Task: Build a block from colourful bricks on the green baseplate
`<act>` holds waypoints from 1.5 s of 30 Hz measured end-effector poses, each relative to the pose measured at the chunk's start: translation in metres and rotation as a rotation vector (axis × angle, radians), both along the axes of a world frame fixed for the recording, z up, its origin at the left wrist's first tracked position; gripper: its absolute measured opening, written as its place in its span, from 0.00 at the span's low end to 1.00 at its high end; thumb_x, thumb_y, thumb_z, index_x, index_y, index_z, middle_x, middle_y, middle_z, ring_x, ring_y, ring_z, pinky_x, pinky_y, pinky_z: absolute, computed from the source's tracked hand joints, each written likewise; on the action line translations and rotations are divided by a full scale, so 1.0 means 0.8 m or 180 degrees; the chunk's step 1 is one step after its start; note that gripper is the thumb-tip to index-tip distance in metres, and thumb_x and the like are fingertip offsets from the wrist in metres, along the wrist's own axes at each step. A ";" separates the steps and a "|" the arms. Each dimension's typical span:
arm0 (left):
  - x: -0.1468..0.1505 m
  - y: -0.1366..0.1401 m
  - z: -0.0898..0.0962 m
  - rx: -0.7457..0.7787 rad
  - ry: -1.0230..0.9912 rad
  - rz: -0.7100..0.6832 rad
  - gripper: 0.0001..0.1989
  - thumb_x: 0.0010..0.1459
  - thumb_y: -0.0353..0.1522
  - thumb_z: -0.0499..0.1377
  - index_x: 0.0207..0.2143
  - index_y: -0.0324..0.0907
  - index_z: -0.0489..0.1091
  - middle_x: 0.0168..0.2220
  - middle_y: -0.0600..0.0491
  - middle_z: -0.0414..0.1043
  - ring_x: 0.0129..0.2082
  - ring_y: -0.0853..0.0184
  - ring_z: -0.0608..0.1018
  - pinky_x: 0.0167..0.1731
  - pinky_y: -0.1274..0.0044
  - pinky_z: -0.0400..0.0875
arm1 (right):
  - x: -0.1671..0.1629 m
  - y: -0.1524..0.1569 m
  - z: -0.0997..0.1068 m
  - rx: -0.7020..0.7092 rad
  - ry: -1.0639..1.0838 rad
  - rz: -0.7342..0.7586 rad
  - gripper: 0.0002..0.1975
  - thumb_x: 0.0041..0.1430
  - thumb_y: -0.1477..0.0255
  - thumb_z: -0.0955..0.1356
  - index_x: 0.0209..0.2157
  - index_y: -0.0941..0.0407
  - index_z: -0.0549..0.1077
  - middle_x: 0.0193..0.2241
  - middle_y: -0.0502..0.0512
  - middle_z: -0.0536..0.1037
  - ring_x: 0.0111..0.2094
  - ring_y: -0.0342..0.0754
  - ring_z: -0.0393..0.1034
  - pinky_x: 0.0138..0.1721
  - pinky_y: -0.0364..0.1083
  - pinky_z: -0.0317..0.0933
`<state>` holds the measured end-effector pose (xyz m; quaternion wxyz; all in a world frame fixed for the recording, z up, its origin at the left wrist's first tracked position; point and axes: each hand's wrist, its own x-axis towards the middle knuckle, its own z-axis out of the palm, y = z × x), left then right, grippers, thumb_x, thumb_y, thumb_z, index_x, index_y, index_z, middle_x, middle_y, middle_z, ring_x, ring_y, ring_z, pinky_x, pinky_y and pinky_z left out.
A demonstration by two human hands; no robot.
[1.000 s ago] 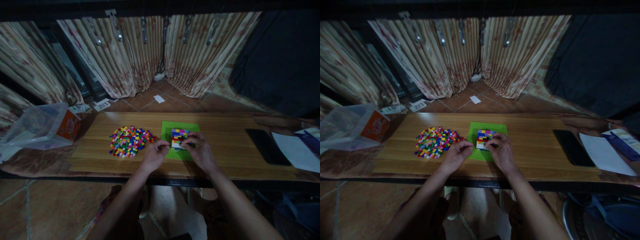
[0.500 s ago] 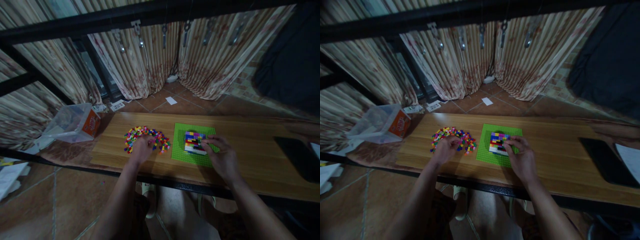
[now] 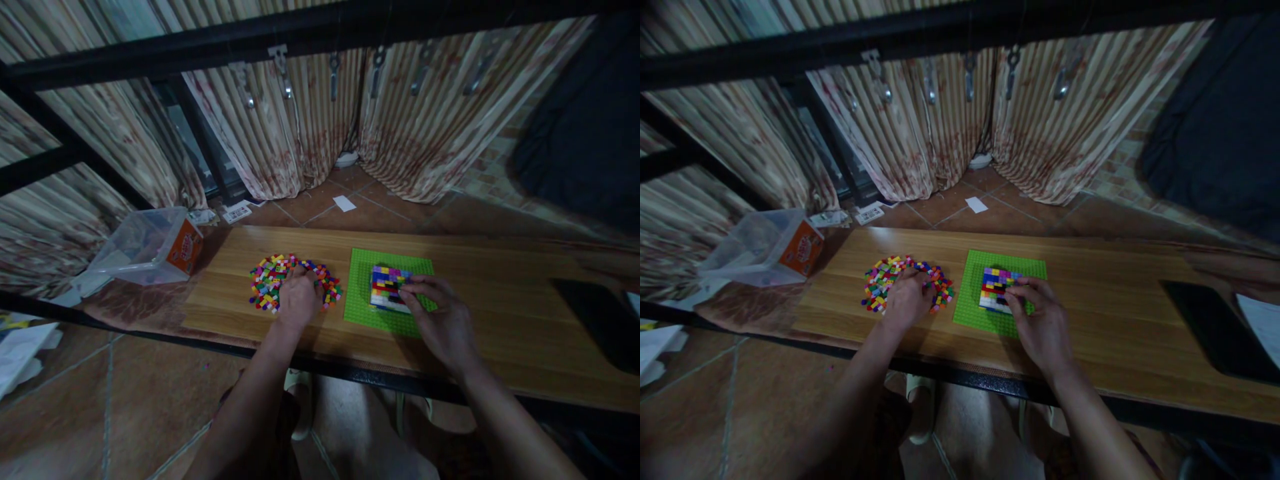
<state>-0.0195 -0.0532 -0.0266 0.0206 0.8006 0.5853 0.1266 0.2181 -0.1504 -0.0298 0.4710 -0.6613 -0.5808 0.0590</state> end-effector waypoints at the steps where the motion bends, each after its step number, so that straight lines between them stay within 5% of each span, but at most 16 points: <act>1: 0.000 0.000 0.000 -0.0004 0.0008 -0.0023 0.11 0.57 0.32 0.56 0.39 0.39 0.75 0.43 0.45 0.75 0.44 0.60 0.76 0.47 0.72 0.70 | 0.000 0.000 0.001 0.0007 -0.0004 -0.0013 0.11 0.59 0.61 0.67 0.32 0.53 0.78 0.43 0.57 0.76 0.44 0.52 0.72 0.49 0.55 0.64; 6: -0.004 -0.001 0.009 -0.0021 -0.0406 -0.0144 0.09 0.56 0.31 0.56 0.39 0.40 0.74 0.41 0.45 0.75 0.43 0.59 0.77 0.46 0.72 0.70 | 0.001 0.000 0.007 0.0152 0.0088 -0.0080 0.10 0.59 0.62 0.67 0.33 0.53 0.78 0.41 0.57 0.77 0.44 0.53 0.73 0.49 0.55 0.64; 14: 0.020 -0.020 0.009 -0.0747 -0.2524 -0.0711 0.09 0.57 0.31 0.56 0.40 0.42 0.70 0.37 0.51 0.77 0.36 0.67 0.79 0.38 0.77 0.73 | -0.020 -0.003 0.014 -0.0006 0.0352 0.0218 0.07 0.61 0.66 0.66 0.36 0.51 0.76 0.38 0.54 0.79 0.41 0.50 0.74 0.44 0.51 0.67; 23: 0.066 -0.049 0.010 -0.2334 -0.3948 -0.0758 0.08 0.49 0.32 0.64 0.31 0.38 0.71 0.30 0.53 0.76 0.29 0.71 0.76 0.32 0.78 0.72 | -0.055 -0.009 0.011 -0.0062 -0.0329 0.0787 0.12 0.60 0.74 0.65 0.44 0.50 0.76 0.41 0.54 0.79 0.43 0.51 0.73 0.46 0.53 0.66; 33: 0.067 -0.057 0.003 -0.2571 -0.3591 -0.0863 0.10 0.53 0.38 0.62 0.28 0.39 0.73 0.24 0.55 0.73 0.25 0.71 0.74 0.27 0.80 0.68 | -0.052 -0.032 0.006 -0.0379 0.0195 0.0583 0.09 0.62 0.72 0.65 0.39 0.50 0.77 0.38 0.53 0.81 0.39 0.50 0.75 0.42 0.50 0.68; 39: 0.069 -0.052 -0.003 -0.2024 -0.3047 -0.0877 0.09 0.56 0.36 0.58 0.29 0.40 0.73 0.24 0.56 0.71 0.25 0.70 0.73 0.27 0.80 0.66 | -0.009 -0.032 -0.001 -0.0364 0.0522 -0.0042 0.08 0.58 0.66 0.67 0.36 0.50 0.79 0.37 0.55 0.79 0.40 0.52 0.73 0.44 0.53 0.66; 45: 0.073 -0.053 -0.005 -0.1958 -0.3039 -0.0975 0.07 0.56 0.33 0.57 0.32 0.41 0.75 0.26 0.55 0.72 0.26 0.70 0.72 0.27 0.79 0.66 | 0.001 -0.021 -0.014 -0.0284 0.0764 -0.0123 0.07 0.54 0.64 0.71 0.34 0.47 0.81 0.38 0.54 0.76 0.43 0.53 0.70 0.47 0.55 0.62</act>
